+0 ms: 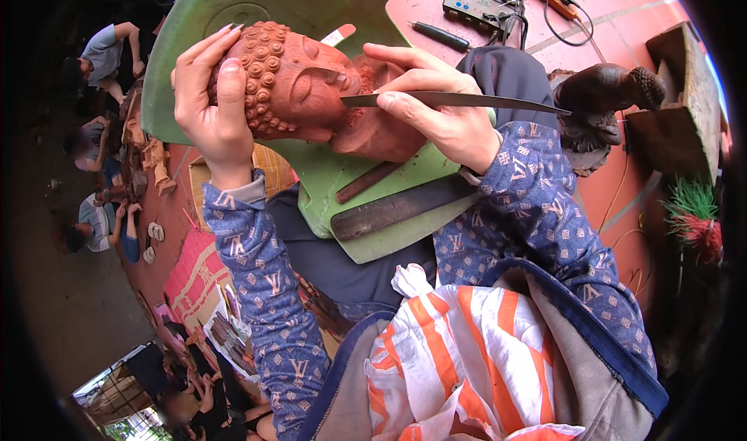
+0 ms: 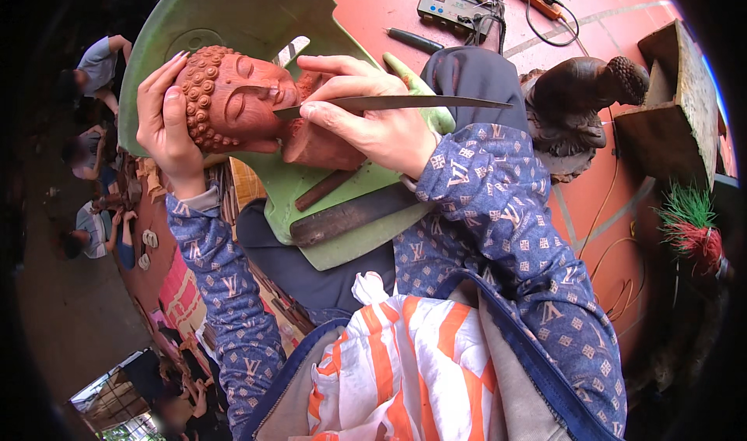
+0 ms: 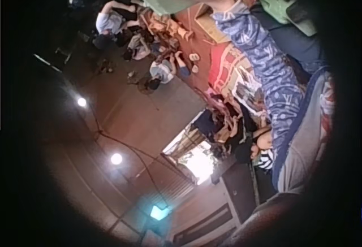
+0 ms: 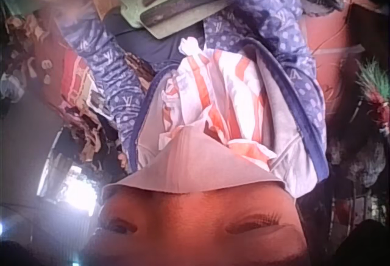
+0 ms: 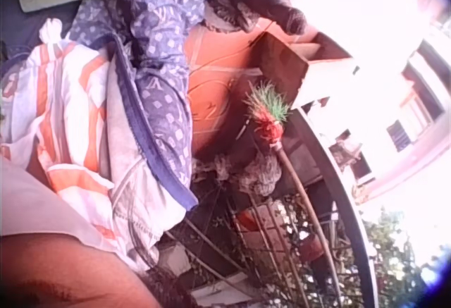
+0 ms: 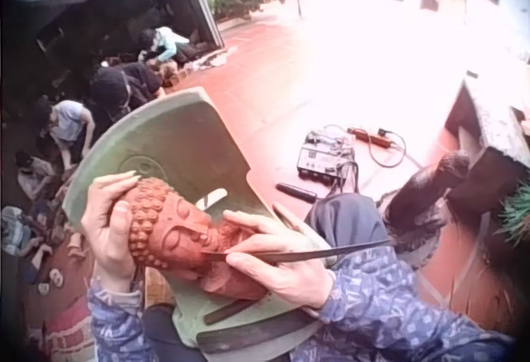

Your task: The person carves a reddish-brown wooden Buddha head using a metal chisel. They hold the head steady with one hand and carefully shape the facial features, including the eyes, nose, and mouth, with the other hand.

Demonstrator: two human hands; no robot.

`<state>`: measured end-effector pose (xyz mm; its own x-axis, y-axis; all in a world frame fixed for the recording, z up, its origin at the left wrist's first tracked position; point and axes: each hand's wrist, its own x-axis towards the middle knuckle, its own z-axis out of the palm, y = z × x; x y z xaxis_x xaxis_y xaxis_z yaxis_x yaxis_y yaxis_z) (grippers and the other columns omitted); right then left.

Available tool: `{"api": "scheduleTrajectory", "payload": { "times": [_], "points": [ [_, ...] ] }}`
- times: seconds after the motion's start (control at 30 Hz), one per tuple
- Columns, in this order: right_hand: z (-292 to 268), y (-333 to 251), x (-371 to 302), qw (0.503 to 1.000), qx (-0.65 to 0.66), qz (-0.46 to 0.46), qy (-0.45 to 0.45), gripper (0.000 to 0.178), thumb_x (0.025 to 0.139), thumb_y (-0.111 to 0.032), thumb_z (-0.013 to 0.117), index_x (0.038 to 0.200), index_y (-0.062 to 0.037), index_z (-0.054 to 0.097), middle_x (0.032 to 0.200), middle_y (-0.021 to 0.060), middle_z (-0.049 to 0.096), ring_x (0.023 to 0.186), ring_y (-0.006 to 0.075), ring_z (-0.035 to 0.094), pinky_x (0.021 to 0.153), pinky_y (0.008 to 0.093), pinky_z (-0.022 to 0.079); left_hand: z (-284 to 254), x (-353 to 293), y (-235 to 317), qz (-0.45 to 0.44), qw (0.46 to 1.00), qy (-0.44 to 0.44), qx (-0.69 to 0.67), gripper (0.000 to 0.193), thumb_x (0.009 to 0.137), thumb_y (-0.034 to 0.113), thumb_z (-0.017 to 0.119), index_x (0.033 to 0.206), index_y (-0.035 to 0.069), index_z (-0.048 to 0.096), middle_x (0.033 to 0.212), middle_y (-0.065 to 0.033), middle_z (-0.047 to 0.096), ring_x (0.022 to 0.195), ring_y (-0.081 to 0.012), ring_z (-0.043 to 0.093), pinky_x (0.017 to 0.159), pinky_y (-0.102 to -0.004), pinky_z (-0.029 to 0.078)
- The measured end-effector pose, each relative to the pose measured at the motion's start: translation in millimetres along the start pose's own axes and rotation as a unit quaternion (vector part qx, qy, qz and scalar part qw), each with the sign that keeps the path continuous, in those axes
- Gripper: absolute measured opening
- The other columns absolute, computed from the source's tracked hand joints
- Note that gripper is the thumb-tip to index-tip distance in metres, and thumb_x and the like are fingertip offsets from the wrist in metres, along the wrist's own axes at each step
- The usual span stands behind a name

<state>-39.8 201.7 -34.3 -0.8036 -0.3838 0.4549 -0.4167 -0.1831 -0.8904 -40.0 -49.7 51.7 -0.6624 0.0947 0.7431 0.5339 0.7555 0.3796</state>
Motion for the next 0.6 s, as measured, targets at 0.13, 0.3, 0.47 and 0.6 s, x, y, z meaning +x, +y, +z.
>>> {"api": "scheduleTrajectory", "payload": {
  "times": [0.13,0.3,0.47,0.6],
  "points": [
    [-8.9,12.0,-0.8,0.998,0.047,0.038,0.014,0.015,0.090,-0.009,0.070,0.097,0.0039,0.073,0.135,0.0211,0.060,0.118,0.0256,0.061,0.101,0.0357,0.046,2.7,1.6,-0.4,0.001,1.000,0.002,-0.004,0.029,0.090,0.017,0.059,0.107,0.000,0.074,0.112,-0.0122,0.070,0.105,-0.0239,0.060,0.098,-0.0353,0.043],
    [-3.2,2.3,0.6,0.998,-0.039,-0.031,-0.025,0.014,0.090,-0.008,0.069,0.097,0.0033,0.073,0.138,0.0235,0.057,0.126,0.0305,0.056,0.106,0.0386,0.042,2.1,-0.5,0.9,-0.006,1.000,0.003,-0.009,0.029,0.090,0.016,0.058,0.108,0.000,0.073,0.113,-0.0121,0.070,0.104,-0.0236,0.059,0.098,-0.0351,0.043],
    [-11.8,9.3,1.5,0.996,0.070,0.054,0.003,0.018,0.093,-0.011,0.067,0.099,0.0051,0.072,0.137,0.0214,0.058,0.126,0.0275,0.056,0.106,0.0369,0.042,0.9,1.2,3.1,0.003,1.000,-0.002,-0.005,0.029,0.090,0.016,0.058,0.108,0.000,0.073,0.113,-0.0120,0.069,0.104,-0.0236,0.059,0.098,-0.0349,0.042],
    [-9.5,4.5,1.6,0.999,0.028,0.031,-0.009,0.017,0.092,-0.010,0.068,0.100,0.0032,0.073,0.134,0.0222,0.060,0.125,0.0278,0.056,0.106,0.0377,0.043,4.9,1.3,-1.2,0.002,1.000,0.002,-0.015,0.029,0.090,0.016,0.058,0.108,0.000,0.073,0.113,-0.0120,0.069,0.104,-0.0237,0.060,0.098,-0.0349,0.043]
  ]
}}
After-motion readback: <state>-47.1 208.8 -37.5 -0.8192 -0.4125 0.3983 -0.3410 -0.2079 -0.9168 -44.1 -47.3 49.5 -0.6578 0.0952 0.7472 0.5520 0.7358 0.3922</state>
